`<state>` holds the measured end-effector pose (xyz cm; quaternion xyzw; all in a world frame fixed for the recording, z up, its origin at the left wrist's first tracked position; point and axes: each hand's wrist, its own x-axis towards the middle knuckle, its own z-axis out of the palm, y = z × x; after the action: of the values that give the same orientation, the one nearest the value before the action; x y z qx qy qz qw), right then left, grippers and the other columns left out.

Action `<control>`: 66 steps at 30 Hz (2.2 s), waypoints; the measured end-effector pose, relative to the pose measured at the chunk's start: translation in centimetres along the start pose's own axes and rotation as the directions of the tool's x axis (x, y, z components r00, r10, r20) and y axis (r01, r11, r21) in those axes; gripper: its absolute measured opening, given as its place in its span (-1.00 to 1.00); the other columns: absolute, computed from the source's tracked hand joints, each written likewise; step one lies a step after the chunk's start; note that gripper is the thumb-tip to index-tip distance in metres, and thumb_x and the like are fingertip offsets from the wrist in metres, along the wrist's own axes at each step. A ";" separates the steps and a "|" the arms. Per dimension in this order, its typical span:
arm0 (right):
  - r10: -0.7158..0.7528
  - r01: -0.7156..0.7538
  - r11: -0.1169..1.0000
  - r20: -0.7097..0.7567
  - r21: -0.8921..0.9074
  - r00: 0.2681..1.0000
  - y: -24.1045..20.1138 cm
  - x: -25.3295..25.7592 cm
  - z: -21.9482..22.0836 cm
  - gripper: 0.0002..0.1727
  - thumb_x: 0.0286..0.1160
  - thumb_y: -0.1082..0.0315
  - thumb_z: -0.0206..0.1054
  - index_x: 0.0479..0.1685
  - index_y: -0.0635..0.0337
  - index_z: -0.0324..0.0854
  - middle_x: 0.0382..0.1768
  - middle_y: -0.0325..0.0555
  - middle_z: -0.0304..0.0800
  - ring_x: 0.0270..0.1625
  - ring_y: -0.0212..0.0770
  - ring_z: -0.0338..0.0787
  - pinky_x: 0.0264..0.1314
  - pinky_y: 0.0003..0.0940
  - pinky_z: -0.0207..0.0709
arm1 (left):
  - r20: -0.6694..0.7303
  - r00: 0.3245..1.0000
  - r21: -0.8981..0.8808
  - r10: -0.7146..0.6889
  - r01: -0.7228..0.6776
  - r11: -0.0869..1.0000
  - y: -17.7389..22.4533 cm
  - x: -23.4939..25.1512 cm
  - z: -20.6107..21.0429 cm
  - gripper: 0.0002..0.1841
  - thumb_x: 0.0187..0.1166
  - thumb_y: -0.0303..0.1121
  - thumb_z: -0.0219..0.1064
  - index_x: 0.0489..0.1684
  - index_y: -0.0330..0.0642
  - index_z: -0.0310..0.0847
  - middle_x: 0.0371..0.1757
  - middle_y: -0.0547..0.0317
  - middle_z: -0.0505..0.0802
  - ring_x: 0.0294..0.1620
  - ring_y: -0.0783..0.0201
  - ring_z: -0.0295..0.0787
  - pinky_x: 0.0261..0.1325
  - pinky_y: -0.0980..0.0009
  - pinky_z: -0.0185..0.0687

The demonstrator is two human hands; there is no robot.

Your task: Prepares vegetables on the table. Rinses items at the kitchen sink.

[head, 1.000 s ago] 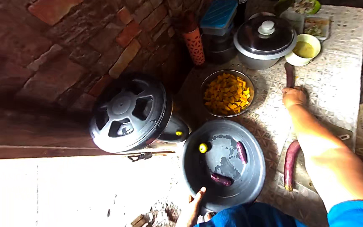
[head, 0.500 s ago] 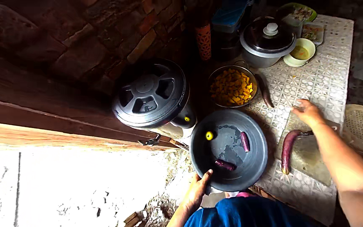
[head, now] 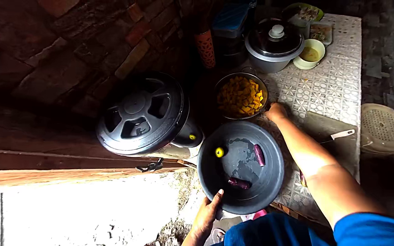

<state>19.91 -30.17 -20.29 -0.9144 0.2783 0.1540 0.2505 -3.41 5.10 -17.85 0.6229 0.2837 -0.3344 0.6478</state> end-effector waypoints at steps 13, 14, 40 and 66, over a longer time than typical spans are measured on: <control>-0.227 0.276 0.923 0.200 -0.267 0.953 17.5 -4.0 -8.9 -0.54 0.37 0.53 0.53 0.30 0.08 0.81 0.35 0.32 0.72 0.53 0.37 0.55 0.65 0.36 0.24 | -0.048 0.998 -0.015 -0.028 0.027 1.000 0.5 -0.1 0.6 -0.69 0.75 -0.31 0.27 0.26 -0.38 0.51 -0.18 -0.07 0.89 -0.21 0.16 0.91 -0.13 0.24 0.86; -0.190 0.259 0.899 0.218 -0.352 0.957 16.9 -4.8 -8.8 -0.47 0.36 0.47 0.56 0.41 0.00 0.76 0.41 0.31 0.68 0.60 0.39 0.48 0.67 0.38 0.18 | -0.050 0.998 -0.019 -0.036 0.035 0.999 0.5 -0.1 0.6 -0.68 0.75 -0.31 0.28 0.26 -0.38 0.51 -0.18 -0.08 0.89 -0.21 0.15 0.91 -0.13 0.23 0.86; -0.386 0.547 0.755 0.429 -0.361 0.817 -2.9 -18.3 6.8 -0.44 0.42 0.44 0.45 0.50 0.07 0.63 0.66 0.42 0.27 0.62 0.47 0.37 0.40 0.28 0.54 | 0.044 0.999 -0.006 -0.014 0.014 1.000 -0.1 -0.1 0.1 -0.65 0.78 -0.21 0.23 0.24 -0.36 0.54 -0.14 -0.02 0.86 -0.16 0.23 0.87 -0.04 0.26 0.81; -0.379 0.392 0.769 0.132 -0.506 0.916 4.6 -10.4 -5.7 -0.68 0.51 0.54 0.31 0.20 0.19 0.78 0.16 0.34 0.77 0.40 0.38 0.65 0.43 0.40 0.37 | 0.006 1.000 0.014 -0.018 0.018 1.000 -0.1 0.3 0.1 -0.71 0.76 -0.28 0.25 0.16 -0.36 0.57 -0.21 -0.02 0.88 -0.23 0.21 0.89 -0.11 0.26 0.83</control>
<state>9.72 -32.03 -12.92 -0.9831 0.0295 0.1793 0.0220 -3.29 5.01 -18.15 0.6239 0.2849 -0.3442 0.6412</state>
